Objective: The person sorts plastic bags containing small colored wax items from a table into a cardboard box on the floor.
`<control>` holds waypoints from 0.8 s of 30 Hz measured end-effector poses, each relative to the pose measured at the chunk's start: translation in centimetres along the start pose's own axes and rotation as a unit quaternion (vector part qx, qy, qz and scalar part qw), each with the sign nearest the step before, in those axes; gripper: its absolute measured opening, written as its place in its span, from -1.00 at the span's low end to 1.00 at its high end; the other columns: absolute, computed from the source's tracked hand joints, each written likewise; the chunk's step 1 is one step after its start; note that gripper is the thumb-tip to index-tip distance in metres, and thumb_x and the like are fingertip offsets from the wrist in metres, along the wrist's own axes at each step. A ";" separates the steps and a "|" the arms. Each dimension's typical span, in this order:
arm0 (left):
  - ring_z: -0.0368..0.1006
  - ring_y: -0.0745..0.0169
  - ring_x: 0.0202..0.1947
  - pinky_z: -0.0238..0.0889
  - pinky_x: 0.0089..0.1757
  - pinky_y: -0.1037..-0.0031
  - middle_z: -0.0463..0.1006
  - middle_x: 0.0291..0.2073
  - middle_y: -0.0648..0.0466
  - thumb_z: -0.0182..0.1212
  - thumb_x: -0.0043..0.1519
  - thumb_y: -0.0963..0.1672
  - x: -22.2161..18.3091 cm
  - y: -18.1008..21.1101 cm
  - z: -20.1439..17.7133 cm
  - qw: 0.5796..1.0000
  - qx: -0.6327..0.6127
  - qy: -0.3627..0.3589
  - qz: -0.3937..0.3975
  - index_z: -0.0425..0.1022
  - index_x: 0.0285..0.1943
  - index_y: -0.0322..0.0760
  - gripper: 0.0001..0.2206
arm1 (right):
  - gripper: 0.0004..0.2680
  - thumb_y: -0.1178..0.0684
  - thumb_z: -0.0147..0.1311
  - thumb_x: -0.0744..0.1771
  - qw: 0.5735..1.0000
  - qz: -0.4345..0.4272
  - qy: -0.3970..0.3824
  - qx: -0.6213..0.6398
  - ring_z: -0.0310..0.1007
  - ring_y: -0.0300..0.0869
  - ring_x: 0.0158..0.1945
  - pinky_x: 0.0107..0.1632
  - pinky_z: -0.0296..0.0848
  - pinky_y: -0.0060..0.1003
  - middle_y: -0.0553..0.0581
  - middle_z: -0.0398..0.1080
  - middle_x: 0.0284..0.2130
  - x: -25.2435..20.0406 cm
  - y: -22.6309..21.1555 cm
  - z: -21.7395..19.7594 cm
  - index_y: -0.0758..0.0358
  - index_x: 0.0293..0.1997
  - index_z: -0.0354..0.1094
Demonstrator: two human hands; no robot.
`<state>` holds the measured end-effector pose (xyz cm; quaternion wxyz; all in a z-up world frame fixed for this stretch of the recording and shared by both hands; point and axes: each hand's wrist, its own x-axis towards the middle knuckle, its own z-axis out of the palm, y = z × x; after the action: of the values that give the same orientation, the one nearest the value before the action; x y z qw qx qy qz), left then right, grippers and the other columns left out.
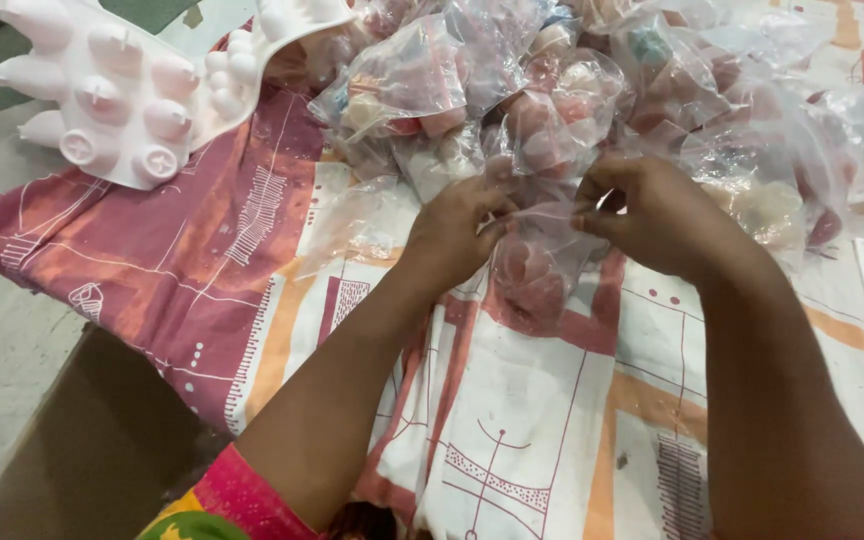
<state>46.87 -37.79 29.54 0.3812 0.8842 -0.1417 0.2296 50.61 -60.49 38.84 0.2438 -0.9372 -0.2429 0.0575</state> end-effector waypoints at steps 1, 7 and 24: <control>0.53 0.15 -0.17 0.39 -0.13 0.32 0.60 -0.23 0.05 0.43 0.17 -0.11 0.0 -0.4 0.0 1.000 -0.004 0.000 -0.008 0.60 -0.09 -0.19 -0.81 | -0.84 0.07 0.27 0.27 0.998 -0.041 -0.002 0.047 0.58 -0.13 -0.26 -0.18 0.52 -0.17 0.14 0.58 -0.30 -0.2 -0.1 -0.3 0.29 -0.16 0.48; 0.40 0.51 -0.25 0.29 -0.24 0.58 0.55 -0.25 0.19 0.33 0.34 -0.14 0.4 -0.4 -1.9 0.936 -0.350 0.023 -0.035 0.55 -0.14 -0.31 -0.89 | -0.88 0.06 0.13 0.36 0.987 0.054 -0.007 0.154 0.46 -0.18 -0.36 -0.24 0.43 -0.19 0.13 0.51 -0.47 -1.6 -2.1 -2.1 0.28 -0.29 0.43; 0.57 0.35 0.03 0.48 0.08 0.37 0.61 0.00 0.05 0.29 0.31 -0.11 0.5 -1.9 0.4 0.850 -0.523 -0.021 -0.067 0.56 -0.11 -0.35 -0.83 | -0.94 0.14 0.17 0.34 0.922 0.023 0.012 0.386 0.54 -0.21 -0.35 -0.16 0.59 -0.27 0.13 0.52 -0.43 -1.0 0.1 0.3 0.27 -0.28 0.43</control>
<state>48.23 -36.80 28.41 0.7984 0.5664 -0.1894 0.0767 49.70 -60.93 38.48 0.5883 -0.7762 -0.1777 0.1410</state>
